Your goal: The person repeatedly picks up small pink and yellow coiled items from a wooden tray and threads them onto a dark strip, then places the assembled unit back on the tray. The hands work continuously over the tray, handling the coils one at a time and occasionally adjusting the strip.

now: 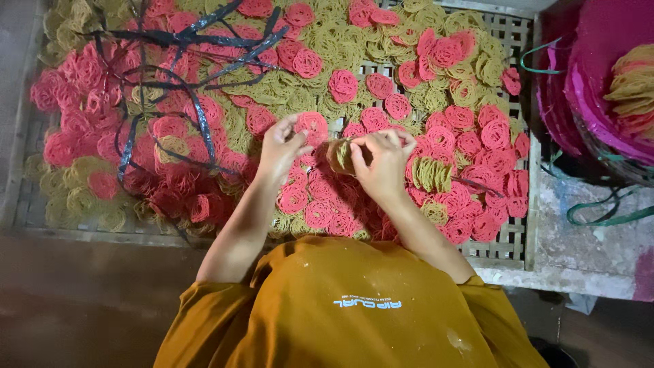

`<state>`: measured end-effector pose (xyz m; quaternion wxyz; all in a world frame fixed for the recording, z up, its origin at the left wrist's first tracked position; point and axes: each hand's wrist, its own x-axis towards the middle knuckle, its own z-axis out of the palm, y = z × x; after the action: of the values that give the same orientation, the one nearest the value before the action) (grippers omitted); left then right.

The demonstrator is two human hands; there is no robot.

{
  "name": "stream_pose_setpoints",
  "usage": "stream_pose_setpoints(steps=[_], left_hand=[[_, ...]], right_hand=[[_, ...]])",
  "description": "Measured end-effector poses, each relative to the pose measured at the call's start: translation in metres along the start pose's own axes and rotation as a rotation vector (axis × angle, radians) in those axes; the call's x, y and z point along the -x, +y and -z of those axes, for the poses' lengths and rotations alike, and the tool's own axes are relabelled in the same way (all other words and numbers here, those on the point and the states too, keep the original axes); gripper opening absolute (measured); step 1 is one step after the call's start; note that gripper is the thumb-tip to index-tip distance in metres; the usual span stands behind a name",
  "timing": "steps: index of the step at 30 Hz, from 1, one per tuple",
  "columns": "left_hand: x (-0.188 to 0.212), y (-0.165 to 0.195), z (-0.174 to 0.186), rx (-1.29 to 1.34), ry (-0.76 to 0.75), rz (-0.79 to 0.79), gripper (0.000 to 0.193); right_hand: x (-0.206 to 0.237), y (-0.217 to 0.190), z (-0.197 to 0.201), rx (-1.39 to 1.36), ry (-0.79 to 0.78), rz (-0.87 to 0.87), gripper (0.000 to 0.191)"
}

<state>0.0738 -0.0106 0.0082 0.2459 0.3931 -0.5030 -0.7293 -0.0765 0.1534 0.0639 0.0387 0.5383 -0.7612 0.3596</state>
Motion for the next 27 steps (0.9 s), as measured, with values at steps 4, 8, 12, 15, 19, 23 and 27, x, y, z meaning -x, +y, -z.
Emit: stream_pose_setpoints(steps=[4, 8, 12, 15, 19, 23, 27], left_hand=[[0.011, 0.004, -0.007, -0.339, 0.174, -0.231, 0.04], [0.026, 0.013, -0.018, -0.429, 0.186, -0.371, 0.035], [0.035, 0.023, -0.027, -0.449, 0.171, -0.481, 0.036], [0.041, 0.024, -0.033, -0.495, 0.165, -0.516, 0.037], [0.044, 0.014, -0.038, -0.398, 0.084, -0.62, 0.034], [0.038, 0.001, -0.038, -0.149, -0.113, -0.585, 0.024], [0.028, -0.004, -0.038, 0.027, -0.16, -0.371, 0.021]], right_hand=[[0.002, 0.003, -0.002, -0.011, 0.058, 0.011, 0.006], [0.004, 0.001, -0.009, 0.005, 0.018, 0.045, 0.008], [0.003, 0.0, -0.011, 0.024, 0.035, 0.075, 0.009], [0.001, -0.001, -0.011, 0.045, 0.027, 0.06, 0.011], [0.001, -0.002, -0.014, 0.029, 0.029, 0.069, 0.011], [0.001, 0.003, -0.019, 0.019, 0.025, 0.06, 0.01], [0.007, 0.013, -0.026, -0.03, 0.03, 0.063, 0.009]])
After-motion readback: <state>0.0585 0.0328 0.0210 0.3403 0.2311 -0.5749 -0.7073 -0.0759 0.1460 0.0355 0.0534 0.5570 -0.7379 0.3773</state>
